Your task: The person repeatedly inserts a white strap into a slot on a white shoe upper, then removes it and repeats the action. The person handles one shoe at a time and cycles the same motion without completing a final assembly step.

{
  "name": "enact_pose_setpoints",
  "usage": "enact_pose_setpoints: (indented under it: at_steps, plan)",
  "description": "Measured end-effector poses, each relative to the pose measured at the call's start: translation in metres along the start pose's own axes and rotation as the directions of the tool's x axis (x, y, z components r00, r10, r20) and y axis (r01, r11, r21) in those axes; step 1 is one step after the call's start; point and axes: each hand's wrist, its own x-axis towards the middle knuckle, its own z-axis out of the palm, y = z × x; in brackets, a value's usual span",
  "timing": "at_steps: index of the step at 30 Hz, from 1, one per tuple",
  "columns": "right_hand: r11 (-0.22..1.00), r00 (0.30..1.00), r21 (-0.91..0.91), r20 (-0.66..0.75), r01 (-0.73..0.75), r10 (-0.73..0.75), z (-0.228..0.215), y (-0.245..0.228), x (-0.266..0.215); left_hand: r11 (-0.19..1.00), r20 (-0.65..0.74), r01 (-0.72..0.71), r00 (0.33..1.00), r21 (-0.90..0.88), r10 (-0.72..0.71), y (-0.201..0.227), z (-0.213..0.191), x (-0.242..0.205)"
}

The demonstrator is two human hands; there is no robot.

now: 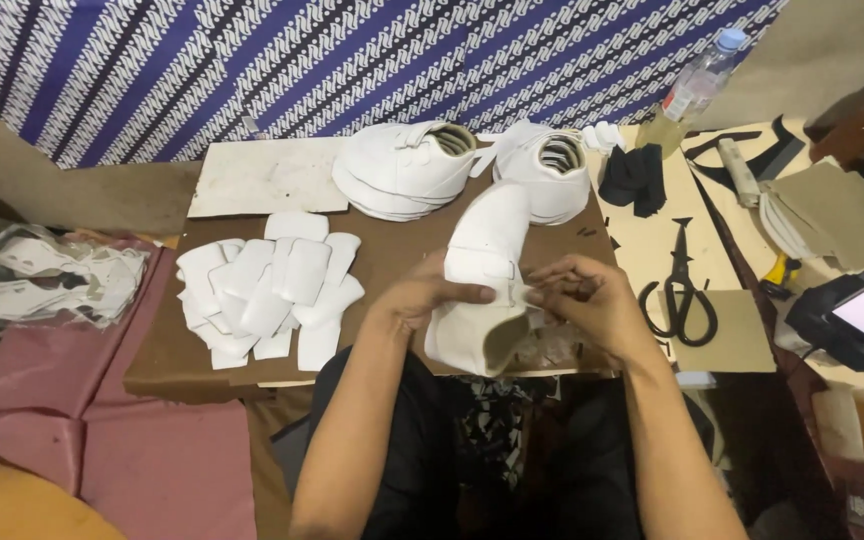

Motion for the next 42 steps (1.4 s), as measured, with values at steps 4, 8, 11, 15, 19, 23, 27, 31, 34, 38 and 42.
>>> enact_pose_setpoints:
  at_steps: [4,8,11,15,19,23,27,31,34,38,42]
  plan:
    - [0.997,0.999,-0.081,-0.048,-0.004,0.001,0.002,-0.007,0.002,0.998,-0.003,-0.015,1.0,0.055,0.015,-0.001,0.0,-0.002]
    - [0.994,0.999,-0.107,-0.014,0.027,-0.029,0.003,-0.019,-0.001,0.999,-0.01,-0.032,0.999,0.043,0.033,-0.004,-0.002,-0.004]
    - [0.994,1.0,-0.101,0.004,0.031,-0.031,0.003,-0.023,-0.003,0.998,0.002,-0.025,1.0,0.059,0.025,-0.01,-0.003,-0.001]
    - [0.976,0.99,-0.173,0.047,0.136,-0.129,-0.003,-0.005,-0.002,1.0,-0.049,-0.009,0.999,0.028,0.01,-0.006,0.016,-0.006]
    - [0.992,0.998,-0.114,0.035,0.048,-0.044,-0.009,0.004,0.001,1.0,-0.056,-0.003,0.998,0.02,0.005,-0.011,0.017,-0.002]
    - [0.997,0.996,-0.083,0.091,-0.002,0.01,-0.013,0.03,0.009,1.0,-0.078,0.002,0.997,-0.006,-0.002,-0.01,0.029,-0.007]
    - [0.998,0.992,-0.048,0.119,-0.037,0.042,-0.011,0.032,0.01,0.997,-0.116,0.003,0.993,0.079,0.006,-0.001,0.039,-0.013]
    - [0.972,0.992,-0.204,-0.021,0.115,-0.122,-0.001,0.031,0.007,0.994,-0.123,-0.037,0.991,0.104,0.049,-0.02,0.02,0.007]
    - [0.891,0.93,-0.327,-0.084,0.314,-0.359,0.005,0.023,0.003,0.996,-0.151,-0.073,0.985,0.056,0.08,-0.021,0.01,0.011]
    - [0.848,0.905,-0.391,-0.077,0.359,-0.418,-0.003,0.02,-0.001,0.989,-0.142,-0.142,0.979,0.028,0.145,-0.005,0.016,0.005]
    - [0.909,0.933,-0.259,-0.066,0.327,-0.354,-0.003,0.017,-0.002,0.988,-0.137,-0.15,0.979,0.027,0.153,-0.004,0.025,-0.001]
